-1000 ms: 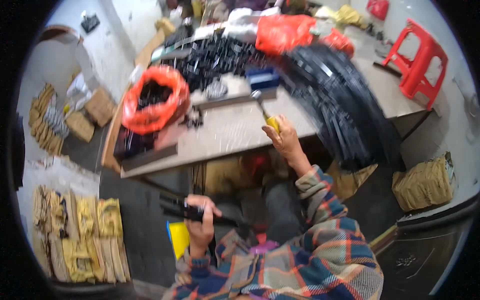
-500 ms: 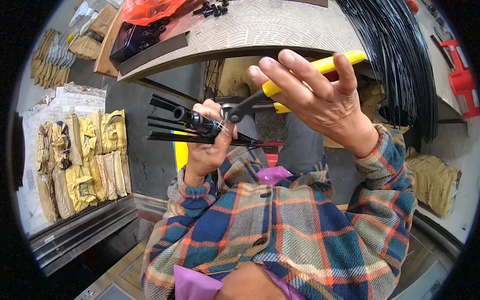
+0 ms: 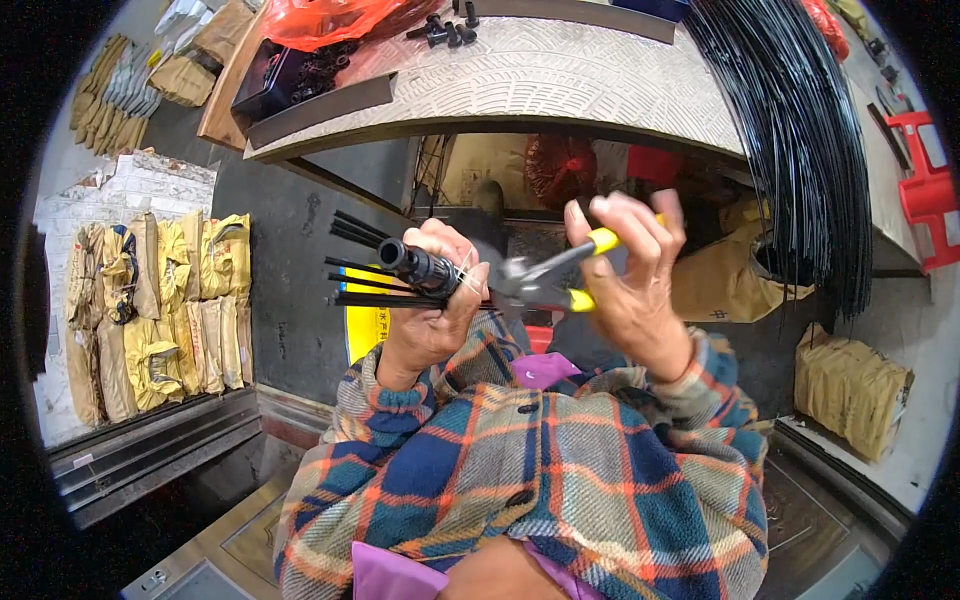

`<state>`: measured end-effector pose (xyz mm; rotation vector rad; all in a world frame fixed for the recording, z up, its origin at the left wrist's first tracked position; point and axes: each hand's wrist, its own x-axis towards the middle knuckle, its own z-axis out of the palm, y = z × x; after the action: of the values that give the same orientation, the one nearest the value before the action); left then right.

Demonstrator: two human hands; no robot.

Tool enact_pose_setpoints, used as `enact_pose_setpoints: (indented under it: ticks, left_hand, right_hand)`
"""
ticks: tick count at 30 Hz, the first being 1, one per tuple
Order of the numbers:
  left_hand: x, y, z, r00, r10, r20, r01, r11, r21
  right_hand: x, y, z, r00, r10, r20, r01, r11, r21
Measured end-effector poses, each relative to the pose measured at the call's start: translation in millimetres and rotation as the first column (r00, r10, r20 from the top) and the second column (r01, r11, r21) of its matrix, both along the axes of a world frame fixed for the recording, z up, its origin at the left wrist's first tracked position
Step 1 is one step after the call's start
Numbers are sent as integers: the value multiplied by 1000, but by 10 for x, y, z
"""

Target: Assembling bundles of black rods with metal connectors using pliers.

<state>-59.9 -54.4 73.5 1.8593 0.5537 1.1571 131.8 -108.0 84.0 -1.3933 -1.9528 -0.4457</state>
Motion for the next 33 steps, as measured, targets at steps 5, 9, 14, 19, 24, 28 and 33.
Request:
enact_pose_setpoints:
  ticks: [5, 9, 14, 19, 24, 28, 33]
  left_hand:
    - [101, -91, -8, 1000, 1, 14, -2, 998, 59]
    - [132, -167, -14, 1000, 21, 18, -23, 995, 101]
    - [112, -227, -10, 999, 19, -37, -21, 999, -49]
    - [103, -156, -31, 997, 65, -38, -65, 998, 7]
    - [139, -79, -58, 1000, 14, -23, -13, 1000, 25]
    - [118, -90, -42, 998, 9, 57, 5, 970, -243]
    - [138, -36, -74, 996, -50, 70, 63, 980, -191]
  right_hand:
    - [-238, -140, 19, 606, 157, -780, -377, 920, -108]
    - [-296, -114, 195, 590, 129, -797, -384, 913, -136]
    - [-249, 78, 232, 589, 210, -780, -456, 884, -106]
    - [-275, 4, 149, 463, 197, -864, -554, 825, -110]
    - [-212, -45, 168, 387, 139, -911, -617, 773, -144]
    - [117, -25, 227, 950, 159, -271, -235, 931, -279]
    - [330, 94, 187, 870, -162, 466, 107, 984, 142]
